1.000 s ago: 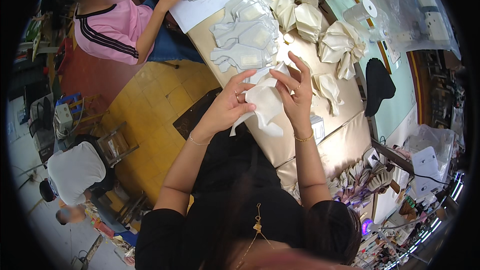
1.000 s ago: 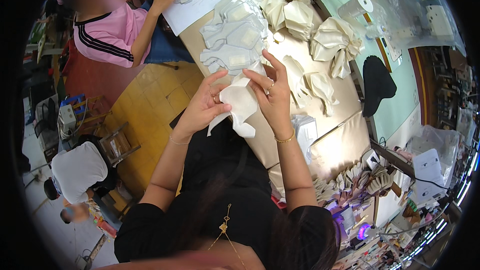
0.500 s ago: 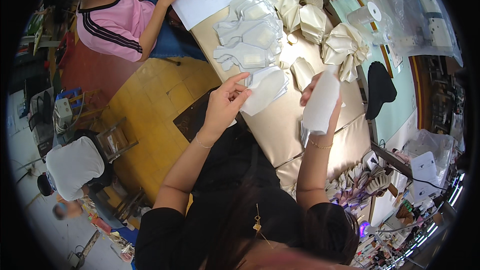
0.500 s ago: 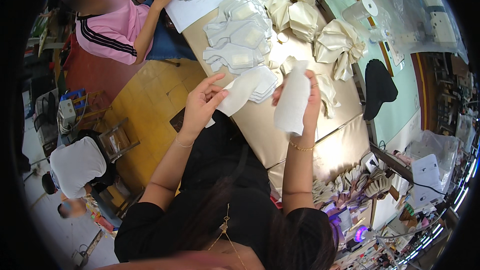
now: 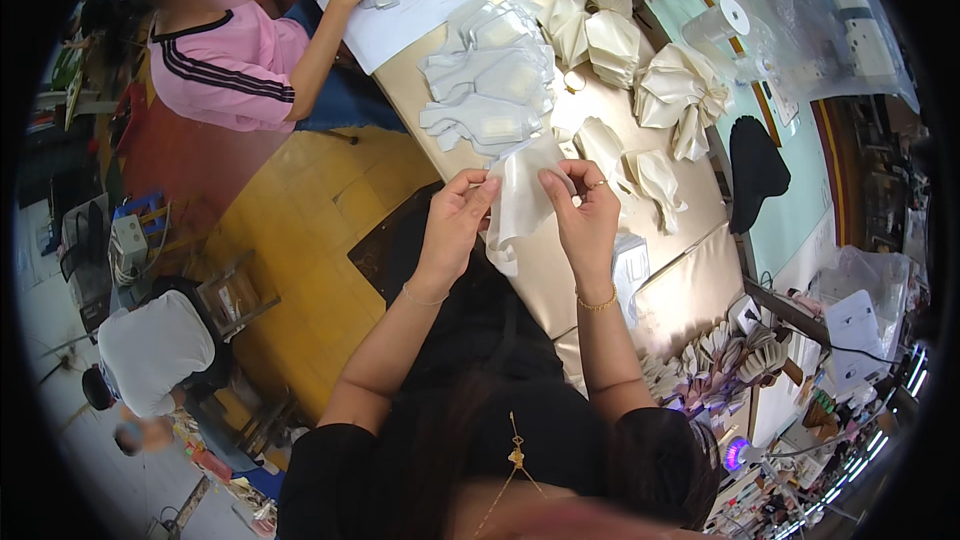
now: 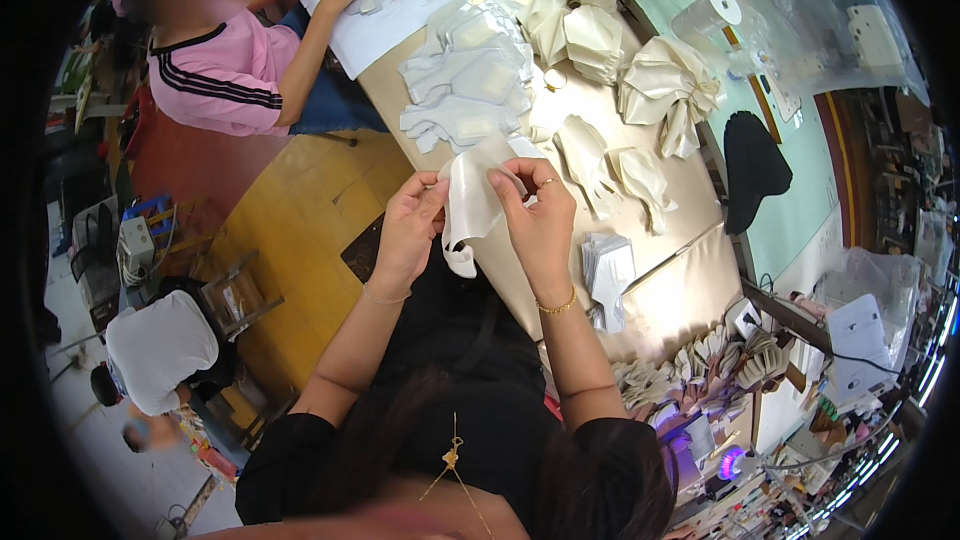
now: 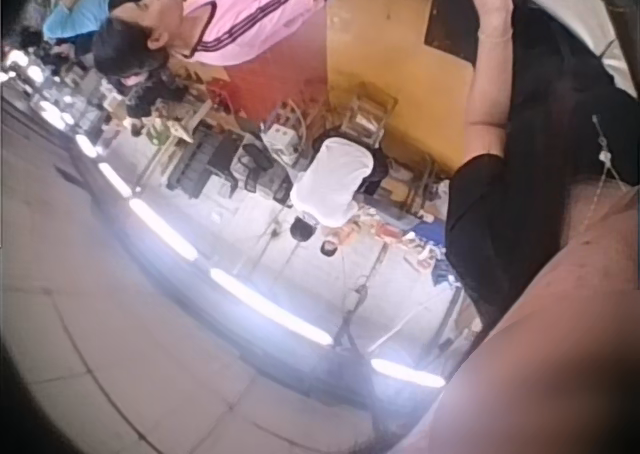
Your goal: The person folds white fabric pieces at a worktable in a garment workshop. They repeatedly pick up individual pieces, fold them, and stack them into neat piles. Another worker is visible nearby, also handling fabric.
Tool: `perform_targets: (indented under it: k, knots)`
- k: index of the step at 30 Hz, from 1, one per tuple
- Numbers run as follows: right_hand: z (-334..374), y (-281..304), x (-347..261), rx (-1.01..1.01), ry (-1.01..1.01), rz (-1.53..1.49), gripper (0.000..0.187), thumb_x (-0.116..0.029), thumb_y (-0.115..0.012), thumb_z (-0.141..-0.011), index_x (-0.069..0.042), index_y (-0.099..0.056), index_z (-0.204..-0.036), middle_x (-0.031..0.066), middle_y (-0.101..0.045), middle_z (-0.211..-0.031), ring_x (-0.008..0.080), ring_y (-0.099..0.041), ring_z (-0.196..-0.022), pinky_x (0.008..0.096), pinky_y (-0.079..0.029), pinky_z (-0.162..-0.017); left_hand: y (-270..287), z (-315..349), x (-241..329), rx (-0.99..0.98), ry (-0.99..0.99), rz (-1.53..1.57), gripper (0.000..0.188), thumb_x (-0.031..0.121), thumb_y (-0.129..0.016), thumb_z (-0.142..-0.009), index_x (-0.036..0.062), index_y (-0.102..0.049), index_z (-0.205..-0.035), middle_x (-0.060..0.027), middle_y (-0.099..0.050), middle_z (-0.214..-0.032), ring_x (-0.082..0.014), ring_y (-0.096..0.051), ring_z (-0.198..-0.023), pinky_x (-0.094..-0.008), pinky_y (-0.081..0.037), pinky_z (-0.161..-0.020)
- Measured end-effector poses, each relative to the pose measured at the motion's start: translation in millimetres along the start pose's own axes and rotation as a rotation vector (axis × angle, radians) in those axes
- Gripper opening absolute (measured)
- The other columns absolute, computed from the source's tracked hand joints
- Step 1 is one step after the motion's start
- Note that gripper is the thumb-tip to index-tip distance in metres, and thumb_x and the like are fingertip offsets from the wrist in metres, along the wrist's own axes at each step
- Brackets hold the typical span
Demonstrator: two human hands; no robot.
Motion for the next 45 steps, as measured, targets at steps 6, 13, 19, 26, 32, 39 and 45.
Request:
perform_targets:
  k: [6,13,19,26,32,39,45]
  knots:
    - [-2,1,18,0.066,-0.090,-0.171,0.016,-0.012,-0.076,-0.085,-0.002,-0.065,-0.092,0.0051,-0.065,-0.081,0.0129,-0.055,-0.064,0.0233,-0.046,-0.060,-11,4,-6,-0.030,0.010,-0.003,0.030,0.029,-0.058,-0.101,0.0029,-0.056,-0.115,-0.0050,-0.068,-0.094,-0.0079,-0.064,-0.081,-0.0238,-0.053,-0.071]
    - [10,14,9,0.110,-0.021,0.033,0.032,-0.004,-0.072,-0.086,-0.002,-0.057,-0.114,0.0063,-0.064,-0.084,0.0117,-0.060,-0.075,0.0257,-0.049,-0.064,-38,3,-29,-0.047,-0.176,-0.244,0.054,0.002,-0.060,-0.094,0.0046,-0.031,-0.140,-0.0134,-0.059,-0.112,-0.0141,-0.062,-0.094,-0.0253,-0.052,-0.073]
    - [3,54,52,0.119,-0.301,-0.321,0.054,-0.009,-0.074,-0.086,-0.001,-0.044,-0.130,0.0051,-0.065,-0.087,0.0078,-0.059,-0.076,0.0231,-0.049,-0.064,-61,-11,-46,-0.337,-0.260,-0.603,0.039,-0.007,-0.055,-0.092,0.0016,-0.053,-0.130,-0.0081,-0.056,-0.106,-0.0067,-0.055,-0.073,-0.0213,-0.045,-0.062]
    - [39,106,117,-0.004,-0.735,-0.332,0.028,-0.019,-0.068,-0.093,-0.002,-0.059,-0.113,0.0014,-0.063,-0.093,0.0071,-0.058,-0.079,0.0241,-0.048,-0.068,-97,-37,-96,-0.370,-0.071,-0.660,0.043,-0.002,-0.059,-0.090,0.0070,-0.061,-0.131,-0.0065,-0.051,-0.096,-0.0102,-0.053,-0.067,-0.0244,-0.046,-0.062]
    - [-12,201,150,-0.072,-0.362,0.236,0.017,-0.015,-0.065,-0.093,-0.001,-0.067,-0.104,0.0022,-0.064,-0.078,0.0087,-0.054,-0.069,0.0248,-0.046,-0.064,-148,-82,-161,-0.321,0.072,-0.425,0.036,0.003,-0.062,-0.088,0.0053,-0.064,-0.124,-0.0079,-0.059,-0.088,-0.0129,-0.055,-0.067,-0.0258,-0.046,-0.063]
    - [-83,248,204,-0.062,-0.216,0.139,0.017,-0.009,-0.063,-0.093,0.000,-0.066,-0.106,0.0006,-0.064,-0.082,0.0078,-0.054,-0.073,0.0245,-0.045,-0.067,-197,-166,-176,-0.479,-0.324,-0.939,0.024,0.009,-0.059,-0.088,0.0071,-0.069,-0.110,-0.0110,-0.066,-0.077,-0.0229,-0.059,-0.063,-0.0341,-0.047,-0.062]
    - [-69,246,232,-0.145,-0.229,0.279,0.015,-0.007,-0.065,-0.092,0.001,-0.067,-0.104,0.0006,-0.060,-0.083,0.0086,-0.053,-0.073,0.0245,-0.044,-0.067,-181,-170,-194,-0.553,-0.468,-1.314,0.018,0.010,-0.059,-0.088,0.0083,-0.071,-0.101,-0.0110,-0.066,-0.087,-0.0294,-0.062,-0.087,-0.0413,-0.043,-0.083]
Point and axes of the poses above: each hand's wrist, its own z-axis away from the middle knuckle, its own y-axis out of the back of the hand, x = y × z, the point moved 4 cm from there along -z, towards the middle knuckle
